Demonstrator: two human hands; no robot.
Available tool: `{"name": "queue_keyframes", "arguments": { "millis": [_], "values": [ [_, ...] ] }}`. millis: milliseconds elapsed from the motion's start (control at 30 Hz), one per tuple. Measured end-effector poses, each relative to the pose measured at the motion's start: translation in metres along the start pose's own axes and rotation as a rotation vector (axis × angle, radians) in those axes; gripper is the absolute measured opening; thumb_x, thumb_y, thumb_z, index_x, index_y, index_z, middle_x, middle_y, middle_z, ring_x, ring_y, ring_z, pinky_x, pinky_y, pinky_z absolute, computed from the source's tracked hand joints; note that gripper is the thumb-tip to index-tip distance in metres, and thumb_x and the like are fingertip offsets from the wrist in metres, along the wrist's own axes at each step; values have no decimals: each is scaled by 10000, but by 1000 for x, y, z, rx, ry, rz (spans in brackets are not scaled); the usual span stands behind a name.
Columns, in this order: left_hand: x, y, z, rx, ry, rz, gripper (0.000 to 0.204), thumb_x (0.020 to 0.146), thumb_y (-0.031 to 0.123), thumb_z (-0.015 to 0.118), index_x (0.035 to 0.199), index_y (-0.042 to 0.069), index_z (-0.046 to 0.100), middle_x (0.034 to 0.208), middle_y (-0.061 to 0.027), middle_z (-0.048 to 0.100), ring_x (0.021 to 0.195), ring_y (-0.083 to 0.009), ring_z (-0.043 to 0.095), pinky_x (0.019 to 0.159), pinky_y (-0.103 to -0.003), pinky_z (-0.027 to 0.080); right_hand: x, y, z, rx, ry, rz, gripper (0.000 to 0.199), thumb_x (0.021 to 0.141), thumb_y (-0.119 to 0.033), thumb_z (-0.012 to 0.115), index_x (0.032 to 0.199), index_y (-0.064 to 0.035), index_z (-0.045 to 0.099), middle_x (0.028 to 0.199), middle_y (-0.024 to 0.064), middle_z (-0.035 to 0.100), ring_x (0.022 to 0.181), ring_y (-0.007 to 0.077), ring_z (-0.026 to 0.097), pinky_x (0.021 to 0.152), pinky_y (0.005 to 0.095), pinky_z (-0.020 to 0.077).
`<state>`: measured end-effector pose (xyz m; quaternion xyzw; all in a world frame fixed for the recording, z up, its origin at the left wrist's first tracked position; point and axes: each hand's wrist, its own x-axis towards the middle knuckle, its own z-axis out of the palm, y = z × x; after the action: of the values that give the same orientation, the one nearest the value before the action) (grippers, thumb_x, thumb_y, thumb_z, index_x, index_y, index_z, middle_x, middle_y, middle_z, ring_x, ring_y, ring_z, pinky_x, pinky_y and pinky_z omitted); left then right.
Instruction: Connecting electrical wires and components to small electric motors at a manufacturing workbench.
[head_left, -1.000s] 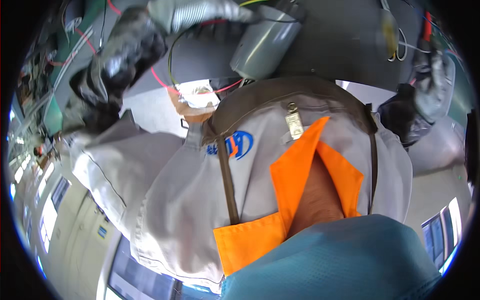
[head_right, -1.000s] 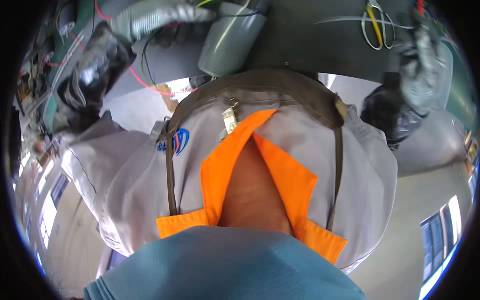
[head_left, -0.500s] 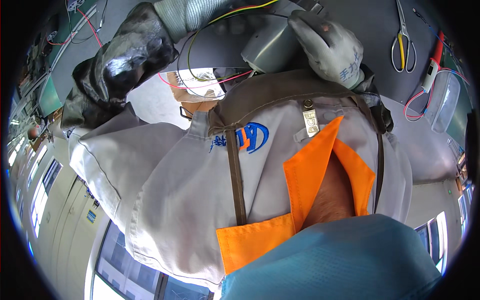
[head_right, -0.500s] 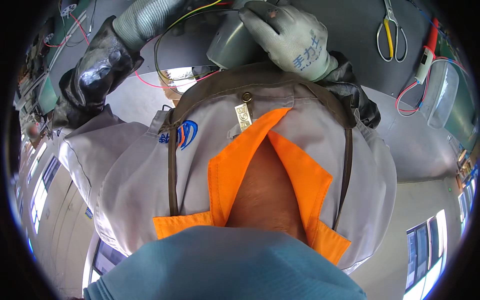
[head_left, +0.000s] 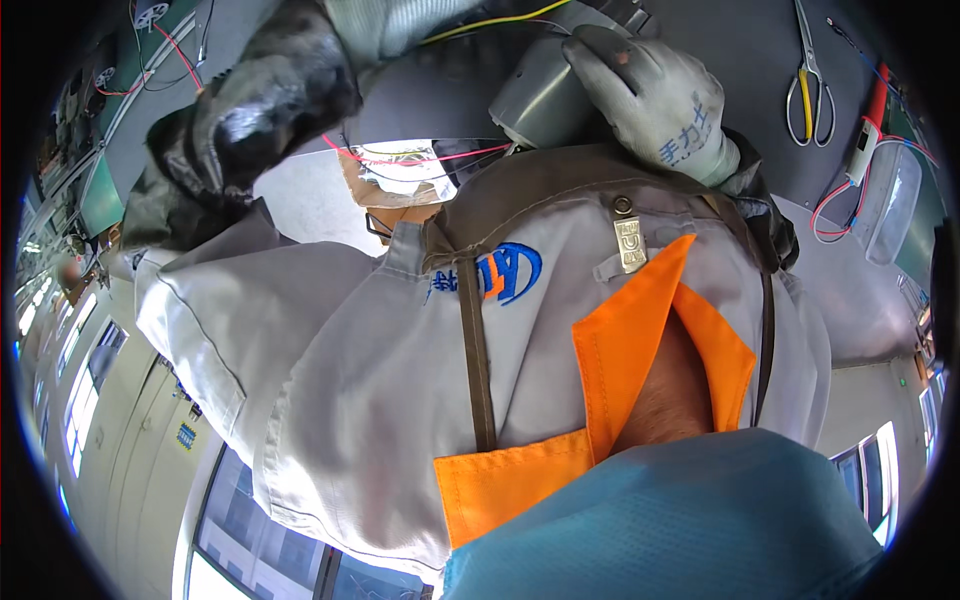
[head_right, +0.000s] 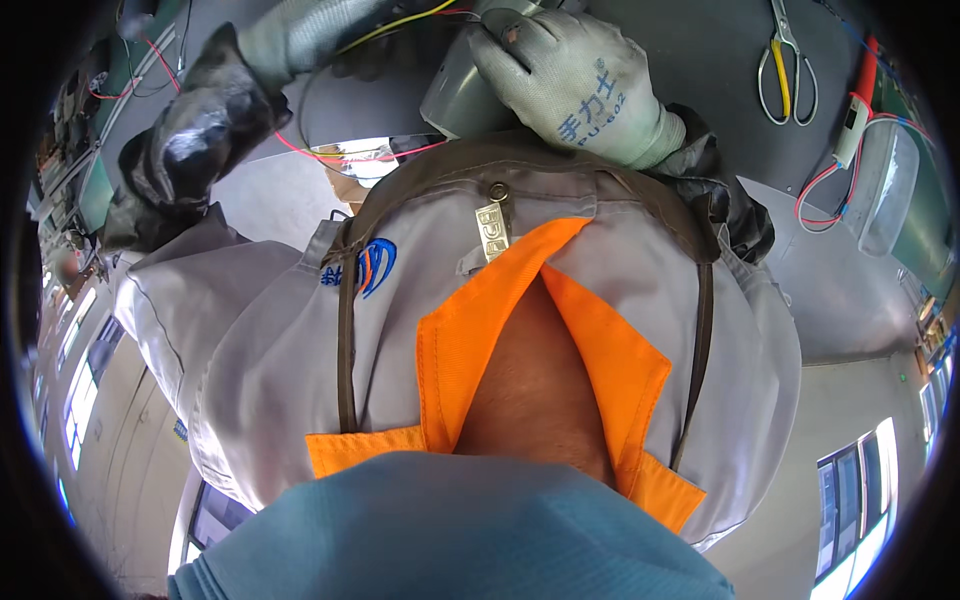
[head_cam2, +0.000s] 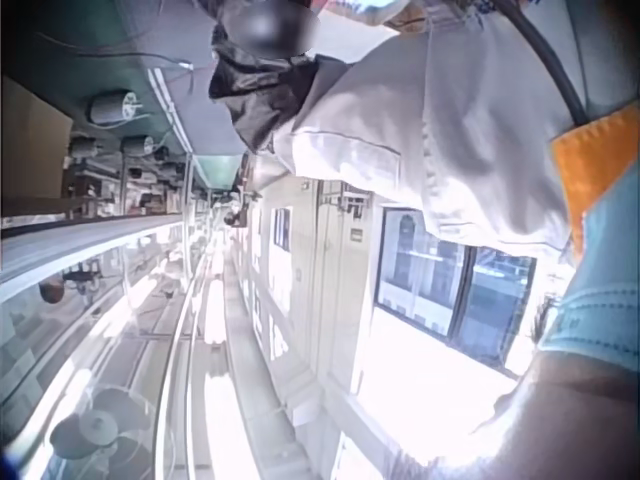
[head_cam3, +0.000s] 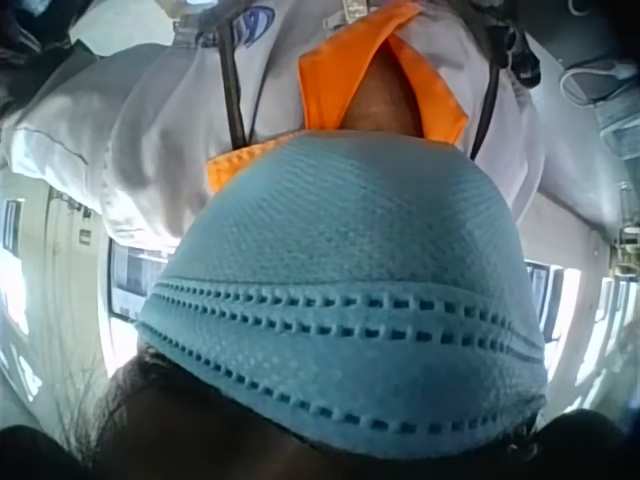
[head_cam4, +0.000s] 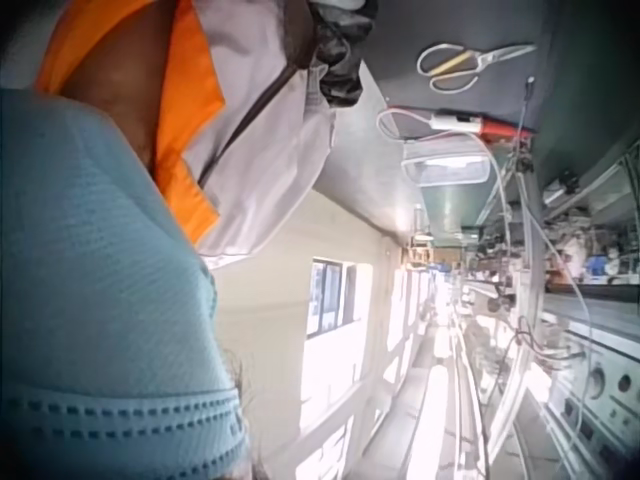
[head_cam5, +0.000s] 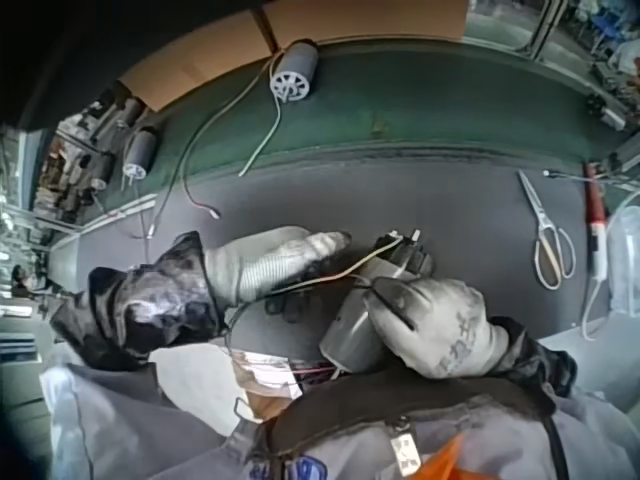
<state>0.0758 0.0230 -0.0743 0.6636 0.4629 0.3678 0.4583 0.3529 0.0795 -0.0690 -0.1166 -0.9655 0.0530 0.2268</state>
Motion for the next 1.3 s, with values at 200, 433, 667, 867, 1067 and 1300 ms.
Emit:
{"name": "queue_keyframes", "arguments": {
  "millis": [200,433,667,867,1067,1300],
  "values": [
    [15,31,2,-108,-98,-334,269,998,203,576,1010,-55,651,825,-12,666,701,-117,611,589,-289,473,3,1,1,58,-55,179,470,837,-81,648,1293,-188,693,1172,49,714,899,257,700,768,373,581],
    [29,0,57,-971,368,-355,109,964,-78,626,1069,-79,656,876,-17,665,662,-14,553,575,-164,442,20,12,-4,1524,439,1038,299,976,-46,666,1268,22,658,1024,106,755,786,150,720,654,257,570],
    [33,5,74,-841,403,-347,149,957,-55,664,1100,-93,671,953,-43,685,781,-69,617,704,-203,516,11,15,-3,1518,465,1028,494,964,-8,628,1445,16,518,914,71,725,672,109,658,597,240,535],
    [39,17,79,-723,369,-330,160,956,-40,677,1104,-101,673,981,-53,689,839,-86,630,759,-225,535,20,26,-28,1459,272,1053,510,952,-53,639,1444,19,523,852,46,696,634,85,622,574,230,504],
    [56,15,89,-882,334,-302,147,955,-36,676,1088,-98,679,958,-52,690,835,-86,629,761,-230,533,0,42,-27,1494,161,941,523,965,-145,665,1433,40,523,886,12,680,610,47,581,571,201,467],
    [59,31,91,-300,416,-246,102,946,5,693,1006,-69,731,926,-48,718,822,-109,656,742,-249,538,-13,22,-8,1603,594,946,613,967,-132,705,1495,32,440,958,47,719,670,65,629,611,208,512]
  ]
}}
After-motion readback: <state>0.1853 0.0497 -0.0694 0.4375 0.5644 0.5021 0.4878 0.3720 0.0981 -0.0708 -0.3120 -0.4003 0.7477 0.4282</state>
